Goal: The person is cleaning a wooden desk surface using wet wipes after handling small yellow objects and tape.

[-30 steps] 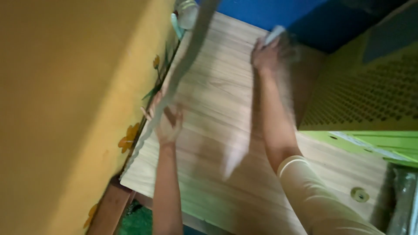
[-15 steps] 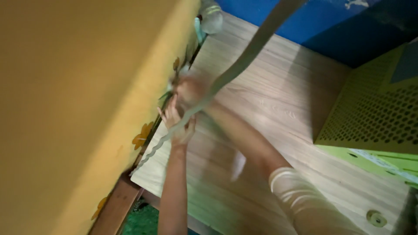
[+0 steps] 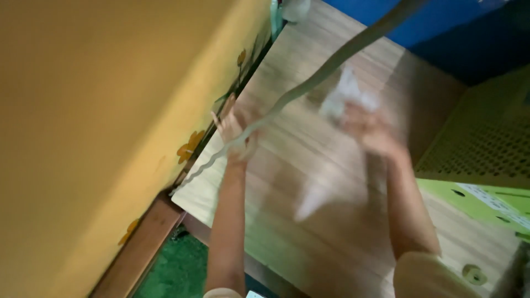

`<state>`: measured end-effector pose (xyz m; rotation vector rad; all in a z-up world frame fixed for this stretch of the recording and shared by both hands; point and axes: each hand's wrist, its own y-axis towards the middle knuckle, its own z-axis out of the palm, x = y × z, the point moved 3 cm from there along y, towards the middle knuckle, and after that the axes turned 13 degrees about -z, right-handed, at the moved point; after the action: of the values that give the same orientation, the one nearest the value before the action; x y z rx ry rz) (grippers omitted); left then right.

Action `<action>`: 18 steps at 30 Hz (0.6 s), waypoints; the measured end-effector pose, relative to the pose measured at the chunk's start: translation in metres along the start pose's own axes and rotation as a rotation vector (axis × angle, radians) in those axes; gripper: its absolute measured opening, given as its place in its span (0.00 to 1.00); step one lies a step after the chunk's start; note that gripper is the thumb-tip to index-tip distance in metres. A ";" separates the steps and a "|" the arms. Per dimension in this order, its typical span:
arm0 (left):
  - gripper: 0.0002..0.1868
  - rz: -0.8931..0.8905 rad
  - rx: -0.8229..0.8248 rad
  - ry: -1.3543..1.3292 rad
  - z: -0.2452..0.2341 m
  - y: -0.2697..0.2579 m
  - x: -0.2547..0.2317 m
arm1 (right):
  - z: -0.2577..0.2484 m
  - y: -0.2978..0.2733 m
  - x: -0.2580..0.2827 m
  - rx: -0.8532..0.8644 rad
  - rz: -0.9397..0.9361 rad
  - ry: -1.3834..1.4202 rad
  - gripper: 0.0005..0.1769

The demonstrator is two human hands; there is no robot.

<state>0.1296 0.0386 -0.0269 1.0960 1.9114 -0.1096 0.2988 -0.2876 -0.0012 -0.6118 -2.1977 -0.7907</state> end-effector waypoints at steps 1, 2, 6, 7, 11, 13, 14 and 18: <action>0.41 -0.001 0.002 -0.008 -0.001 0.000 -0.002 | 0.021 -0.013 0.037 0.336 -0.022 -0.057 0.17; 0.40 -0.007 0.002 -0.017 -0.003 -0.001 -0.004 | 0.041 -0.029 0.074 0.677 -0.038 -0.116 0.19; 0.38 -0.012 -0.049 -0.059 -0.010 -0.013 0.000 | 0.119 -0.062 0.124 0.726 -0.303 -0.285 0.31; 0.34 -0.024 -0.126 -0.133 -0.015 -0.022 0.004 | 0.131 -0.056 0.135 0.781 -0.335 -0.300 0.31; 0.23 -0.136 -0.316 -0.397 -0.049 -0.065 0.019 | 0.170 0.005 0.143 0.941 -0.410 -0.355 0.32; 0.22 -0.178 -0.257 -0.295 -0.059 -0.078 0.028 | 0.163 0.072 0.100 0.775 -0.499 -0.494 0.30; 0.20 -0.211 -0.185 -0.195 -0.063 -0.085 0.033 | 0.173 0.095 0.089 0.592 -0.571 -0.626 0.29; 0.18 -0.197 -0.284 -0.018 -0.067 -0.080 0.039 | 0.228 0.154 -0.040 -0.004 -0.763 -0.961 0.27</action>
<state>0.0194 0.0467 -0.0421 0.7147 1.9447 0.0416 0.3148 -0.0303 -0.1041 -0.1003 -3.4091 -0.9883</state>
